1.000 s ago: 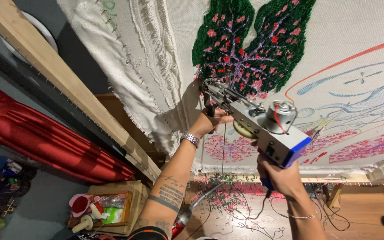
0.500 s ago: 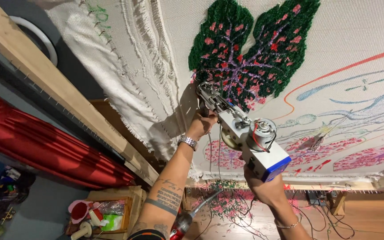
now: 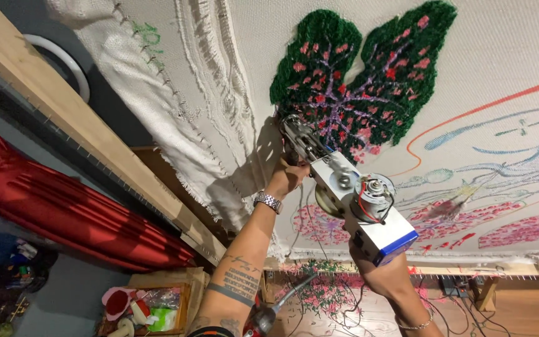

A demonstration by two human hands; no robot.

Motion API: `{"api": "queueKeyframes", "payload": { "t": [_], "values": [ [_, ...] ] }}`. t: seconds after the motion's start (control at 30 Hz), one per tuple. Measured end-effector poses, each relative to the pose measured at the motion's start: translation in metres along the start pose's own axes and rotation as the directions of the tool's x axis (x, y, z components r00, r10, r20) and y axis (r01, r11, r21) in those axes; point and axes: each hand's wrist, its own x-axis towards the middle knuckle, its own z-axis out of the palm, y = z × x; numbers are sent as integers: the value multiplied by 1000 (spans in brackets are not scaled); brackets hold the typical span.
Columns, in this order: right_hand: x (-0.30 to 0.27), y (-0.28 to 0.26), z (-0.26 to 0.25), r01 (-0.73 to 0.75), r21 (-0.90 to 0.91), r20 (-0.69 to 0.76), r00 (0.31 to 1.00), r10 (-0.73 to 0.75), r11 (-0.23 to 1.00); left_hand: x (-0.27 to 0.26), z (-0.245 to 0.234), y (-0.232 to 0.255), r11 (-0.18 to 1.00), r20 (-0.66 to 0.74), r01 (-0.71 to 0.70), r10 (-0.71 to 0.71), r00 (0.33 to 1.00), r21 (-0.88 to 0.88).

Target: Use a tufting gun to create a patterned rug on a vertically mounted canvas.

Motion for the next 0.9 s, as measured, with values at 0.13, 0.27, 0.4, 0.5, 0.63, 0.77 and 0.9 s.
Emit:
{"api": "queueKeyframes", "payload": {
  "t": [0.13,0.27,0.4,0.5,0.63,0.77,0.9],
  "values": [
    [3,-10,-1,-8,-69,27,1000,10,998,11,-8,-12,926,-43,373,-371,928,62],
    [1,-21,-2,-7,-13,0,1000,7,1000,3,-8,-5,986,57,134,-128,990,-103],
    [-5,16,-31,-228,84,-14,973,230,970,-15,6,58,972,84,236,-236,968,0],
    [-10,27,-61,-162,272,107,985,137,949,-28,17,86,953,206,252,-283,937,167],
    [-15,27,-92,-93,276,138,989,56,957,-39,32,92,951,323,265,-303,897,157],
    [-27,32,-118,-37,344,162,987,-21,938,-47,49,98,982,423,178,-190,886,69],
    [-37,4,-119,-25,353,112,994,-15,935,-51,62,117,951,364,218,-287,886,220]
  ]
}}
